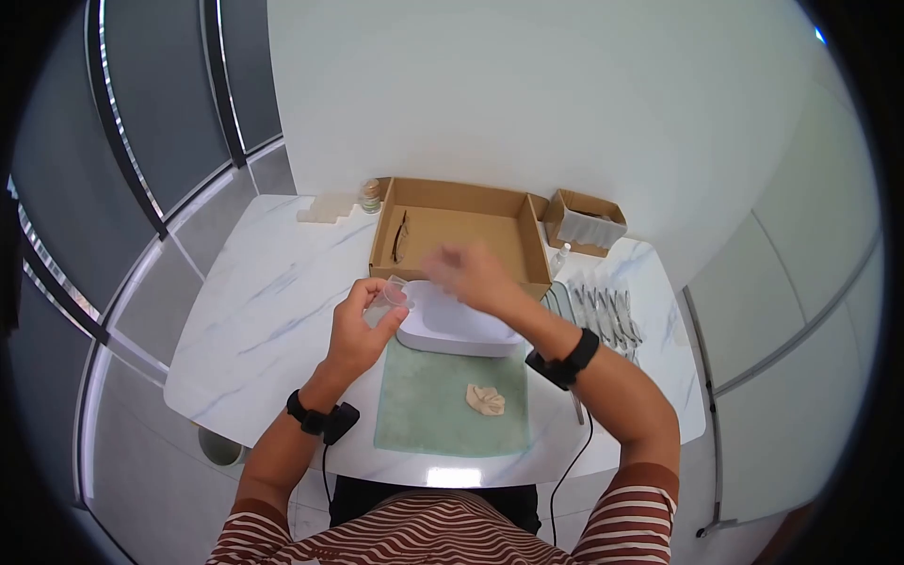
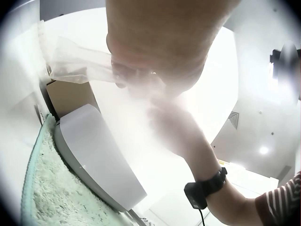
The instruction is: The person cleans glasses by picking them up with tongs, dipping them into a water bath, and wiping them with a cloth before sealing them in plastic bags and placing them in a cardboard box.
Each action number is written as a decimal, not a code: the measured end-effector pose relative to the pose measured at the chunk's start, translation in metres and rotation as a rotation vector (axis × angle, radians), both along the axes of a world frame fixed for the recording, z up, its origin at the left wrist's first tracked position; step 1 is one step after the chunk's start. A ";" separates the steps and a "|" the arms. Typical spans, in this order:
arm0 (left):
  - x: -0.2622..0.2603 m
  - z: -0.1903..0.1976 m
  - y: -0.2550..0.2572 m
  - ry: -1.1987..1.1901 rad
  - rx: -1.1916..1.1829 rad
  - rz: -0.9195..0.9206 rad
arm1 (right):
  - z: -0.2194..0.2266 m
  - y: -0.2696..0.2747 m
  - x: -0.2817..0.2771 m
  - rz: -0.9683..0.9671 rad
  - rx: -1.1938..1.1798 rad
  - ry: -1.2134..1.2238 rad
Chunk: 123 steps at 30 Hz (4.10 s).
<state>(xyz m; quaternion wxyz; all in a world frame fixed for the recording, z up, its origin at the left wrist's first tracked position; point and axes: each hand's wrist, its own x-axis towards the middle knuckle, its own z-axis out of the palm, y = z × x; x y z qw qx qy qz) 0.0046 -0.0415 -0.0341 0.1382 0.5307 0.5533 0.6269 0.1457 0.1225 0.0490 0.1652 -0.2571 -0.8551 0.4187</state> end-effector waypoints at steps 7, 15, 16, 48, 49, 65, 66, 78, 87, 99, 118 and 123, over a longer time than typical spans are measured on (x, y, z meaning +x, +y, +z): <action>-0.010 -0.006 -0.002 -0.221 0.165 0.102 | -0.022 0.076 -0.095 0.361 0.310 -0.416; -0.018 -0.010 -0.003 -0.270 0.190 0.140 | -0.047 0.075 -0.155 0.309 0.539 -0.861; -0.018 -0.010 -0.003 -0.270 0.164 0.117 | -0.048 0.075 -0.155 0.315 0.601 -0.855; 0.004 -0.001 -0.007 0.209 -0.147 0.008 | 0.049 -0.005 0.133 -0.115 -0.102 0.082; 0.009 0.001 -0.006 0.219 -0.148 -0.006 | 0.048 -0.011 0.144 -0.105 -0.151 0.089; 0.088 0.024 0.007 0.527 -0.144 -0.257 | 0.035 -0.027 0.228 0.007 -0.186 -0.010; 0.092 0.023 0.009 0.542 -0.138 -0.283 | 0.033 -0.027 0.229 0.022 -0.180 -0.023; 0.130 0.002 0.003 -0.001 -0.332 -0.560 | 0.022 -0.023 0.211 0.196 0.227 -0.023; 0.127 0.012 0.012 -0.299 -0.250 -0.504 | 0.052 -0.030 0.183 0.265 0.389 -0.067; 0.129 0.040 0.015 -0.600 0.094 -0.369 | 0.048 -0.050 0.175 -0.083 0.054 0.267; 0.126 0.045 0.004 -0.283 -0.049 -0.430 | 0.002 -0.060 0.174 -0.069 0.099 0.249; 0.127 0.038 0.008 -0.312 -0.038 -0.432 | 0.001 -0.061 0.184 -0.147 -0.099 0.216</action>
